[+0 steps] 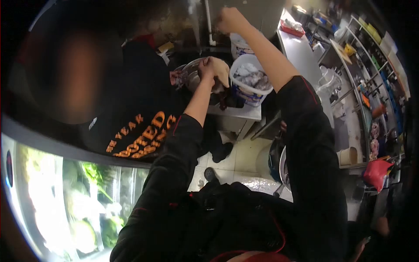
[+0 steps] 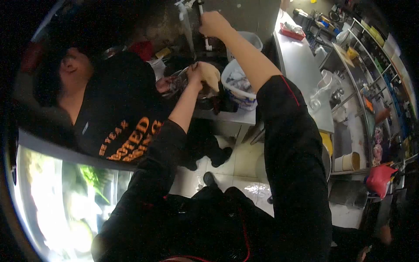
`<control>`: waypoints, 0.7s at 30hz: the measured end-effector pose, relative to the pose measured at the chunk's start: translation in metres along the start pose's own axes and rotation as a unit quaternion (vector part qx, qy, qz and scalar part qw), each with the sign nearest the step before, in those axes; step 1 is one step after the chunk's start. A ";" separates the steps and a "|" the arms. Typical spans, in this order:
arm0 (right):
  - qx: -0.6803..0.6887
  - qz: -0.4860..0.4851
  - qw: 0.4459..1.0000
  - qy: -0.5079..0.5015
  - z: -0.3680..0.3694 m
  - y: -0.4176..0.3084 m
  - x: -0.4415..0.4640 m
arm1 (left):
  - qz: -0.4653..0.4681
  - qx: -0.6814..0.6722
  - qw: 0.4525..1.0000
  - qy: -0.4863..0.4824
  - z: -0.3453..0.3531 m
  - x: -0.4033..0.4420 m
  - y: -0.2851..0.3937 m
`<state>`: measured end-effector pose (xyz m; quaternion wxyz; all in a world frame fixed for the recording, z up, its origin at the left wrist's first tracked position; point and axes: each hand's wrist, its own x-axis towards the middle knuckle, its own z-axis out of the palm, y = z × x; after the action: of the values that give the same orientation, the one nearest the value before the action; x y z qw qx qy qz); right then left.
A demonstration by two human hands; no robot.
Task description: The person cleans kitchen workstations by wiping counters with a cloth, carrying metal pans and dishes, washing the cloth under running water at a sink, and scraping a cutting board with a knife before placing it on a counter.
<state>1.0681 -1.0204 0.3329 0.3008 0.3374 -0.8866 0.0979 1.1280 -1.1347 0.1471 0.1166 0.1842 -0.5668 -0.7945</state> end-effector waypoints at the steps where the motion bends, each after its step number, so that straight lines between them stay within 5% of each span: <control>1: -0.027 0.013 0.999 -0.018 -0.007 0.004 0.023 | 0.003 0.008 1.000 0.028 0.009 0.016 -0.008; 5: -0.037 -0.063 0.997 -0.019 0.028 0.012 0.107 | -0.026 0.063 0.993 0.093 0.016 0.071 -0.043; 8: -0.259 -0.117 0.955 -0.081 0.067 0.023 0.167 | -0.010 0.063 0.993 0.096 0.024 0.066 -0.050; 11: -0.279 0.003 0.955 -0.104 0.093 0.025 0.212 | -0.005 0.019 0.992 0.122 0.046 0.081 -0.078; 14: -0.276 -0.107 0.953 -0.066 0.119 0.034 0.231 | 0.041 0.114 0.984 0.131 0.048 0.086 -0.080; 15: -0.210 -0.054 0.974 -0.061 0.127 0.034 0.237 | 0.026 0.037 0.988 0.146 0.060 0.063 -0.064; 17: -0.071 0.060 0.994 -0.057 0.135 0.029 0.243 | 0.100 0.086 0.961 0.244 0.063 0.096 -0.104; 19: -0.040 0.033 0.998 0.022 0.148 0.033 0.250 | 0.084 -0.022 0.969 0.232 0.056 0.119 -0.121; 20: -0.025 0.021 0.998 0.061 0.155 0.035 0.254 | 0.057 -0.173 0.963 0.197 0.049 0.125 -0.125; 21: -0.002 0.001 0.996 0.095 0.155 0.037 0.258 | 0.003 -0.418 0.896 0.150 0.048 0.127 -0.117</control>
<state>0.8185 -1.1897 0.3641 0.3838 0.3254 -0.8546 0.1282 0.9960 -1.1051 0.0306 0.2690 0.2336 -0.1594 -0.9207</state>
